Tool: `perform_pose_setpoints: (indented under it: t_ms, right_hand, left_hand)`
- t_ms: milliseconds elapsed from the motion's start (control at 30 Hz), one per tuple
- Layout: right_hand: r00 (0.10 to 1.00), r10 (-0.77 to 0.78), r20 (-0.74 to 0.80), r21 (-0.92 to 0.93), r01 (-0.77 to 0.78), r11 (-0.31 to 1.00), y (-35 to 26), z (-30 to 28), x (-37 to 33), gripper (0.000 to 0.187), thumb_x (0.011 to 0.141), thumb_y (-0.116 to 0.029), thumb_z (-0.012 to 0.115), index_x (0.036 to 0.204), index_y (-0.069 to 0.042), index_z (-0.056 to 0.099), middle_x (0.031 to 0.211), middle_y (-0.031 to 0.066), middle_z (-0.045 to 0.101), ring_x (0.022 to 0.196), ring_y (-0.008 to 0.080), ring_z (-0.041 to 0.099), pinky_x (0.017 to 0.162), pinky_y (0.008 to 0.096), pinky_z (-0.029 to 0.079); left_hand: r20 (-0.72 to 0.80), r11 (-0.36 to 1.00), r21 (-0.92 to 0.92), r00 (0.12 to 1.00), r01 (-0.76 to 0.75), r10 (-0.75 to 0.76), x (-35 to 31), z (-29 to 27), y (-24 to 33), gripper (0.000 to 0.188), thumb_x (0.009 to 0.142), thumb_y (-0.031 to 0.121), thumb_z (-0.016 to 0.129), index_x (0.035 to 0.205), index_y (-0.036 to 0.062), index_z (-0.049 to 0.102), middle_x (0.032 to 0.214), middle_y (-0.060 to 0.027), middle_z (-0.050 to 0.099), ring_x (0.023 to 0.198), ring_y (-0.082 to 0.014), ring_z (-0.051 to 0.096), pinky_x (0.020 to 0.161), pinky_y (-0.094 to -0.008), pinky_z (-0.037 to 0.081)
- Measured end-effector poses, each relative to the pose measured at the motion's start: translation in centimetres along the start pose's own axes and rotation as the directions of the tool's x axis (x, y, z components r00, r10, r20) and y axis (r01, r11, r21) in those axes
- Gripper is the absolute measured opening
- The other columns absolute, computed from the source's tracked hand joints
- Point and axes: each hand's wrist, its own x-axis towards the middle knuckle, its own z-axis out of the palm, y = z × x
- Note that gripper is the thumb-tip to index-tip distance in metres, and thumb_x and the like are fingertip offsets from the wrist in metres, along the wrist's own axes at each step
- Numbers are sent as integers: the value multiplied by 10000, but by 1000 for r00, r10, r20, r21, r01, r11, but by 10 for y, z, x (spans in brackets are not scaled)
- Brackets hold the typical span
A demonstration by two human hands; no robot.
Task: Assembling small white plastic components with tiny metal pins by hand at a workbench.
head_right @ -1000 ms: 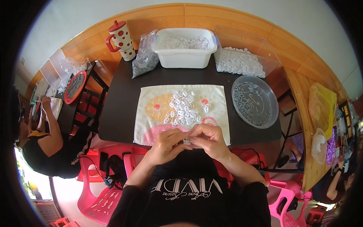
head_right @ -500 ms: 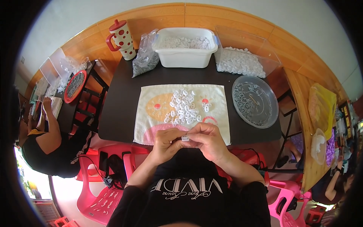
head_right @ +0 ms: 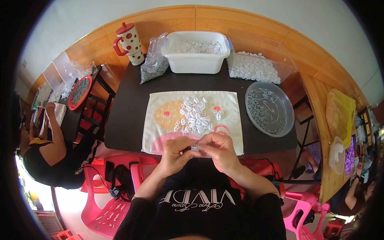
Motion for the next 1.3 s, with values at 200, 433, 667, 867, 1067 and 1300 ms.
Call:
perform_pose_setpoints:
  t_ms: [200, 433, 667, 867, 1067, 1300]
  right_hand:
    - [988, -120, 95, -44, 124, 991, 0, 3, -5, 107, 860, 145, 609, 867, 41, 631, 924, 129, 646, 781, 136, 608, 700, 243, 488]
    - [942, -293, 167, -266, 329, 906, 1, 0, -9, 91, 881, 137, 601, 876, 47, 615, 911, 104, 644, 778, 104, 605, 675, 225, 483]
    - [927, -325, 186, -300, 368, 880, -3, 2, -14, 101, 850, 156, 615, 841, 58, 637, 949, 179, 659, 704, 108, 597, 594, 215, 462]
    - [908, -337, 247, -340, 407, 848, -9, 6, -15, 97, 848, 151, 619, 841, 56, 635, 927, 186, 665, 703, 103, 594, 577, 220, 453]
    - [871, -410, 270, -363, 487, 794, -5, 8, -16, 118, 855, 169, 577, 835, 56, 608, 879, 122, 648, 638, 62, 541, 532, 222, 405]
    - [890, -421, 177, -305, 456, 836, -7, 14, -13, 82, 851, 146, 623, 861, 64, 621, 928, 174, 658, 691, 91, 580, 567, 207, 432]
  left_hand:
    - [1, 996, 44, 997, -83, 83, 0, 0, 7, 290, 776, 15, 777, 1050, -24, 689, 722, -94, 635, 603, -186, 587, 540, -285, 443]
    - [9, 990, 66, 992, -123, 123, -5, 2, 7, 314, 759, -27, 778, 1056, -32, 677, 730, -94, 635, 602, -165, 588, 537, -276, 446]
    - [8, 983, 8, 983, -184, 184, -6, 2, 5, 298, 770, -11, 787, 1040, -48, 668, 741, -110, 661, 617, -173, 638, 549, -266, 481]
    - [24, 969, 30, 969, -247, 246, -9, 0, 3, 323, 751, 12, 808, 1031, -66, 666, 751, -109, 676, 641, -187, 665, 544, -275, 494]
    - [16, 949, 67, 951, -309, 309, -10, 0, 4, 341, 741, 16, 815, 1035, -70, 665, 755, -112, 669, 632, -199, 658, 535, -281, 494]
    - [-20, 961, 56, 962, -270, 271, -6, 3, 7, 338, 775, -42, 760, 1089, -79, 640, 783, -113, 623, 633, -198, 596, 556, -285, 467]
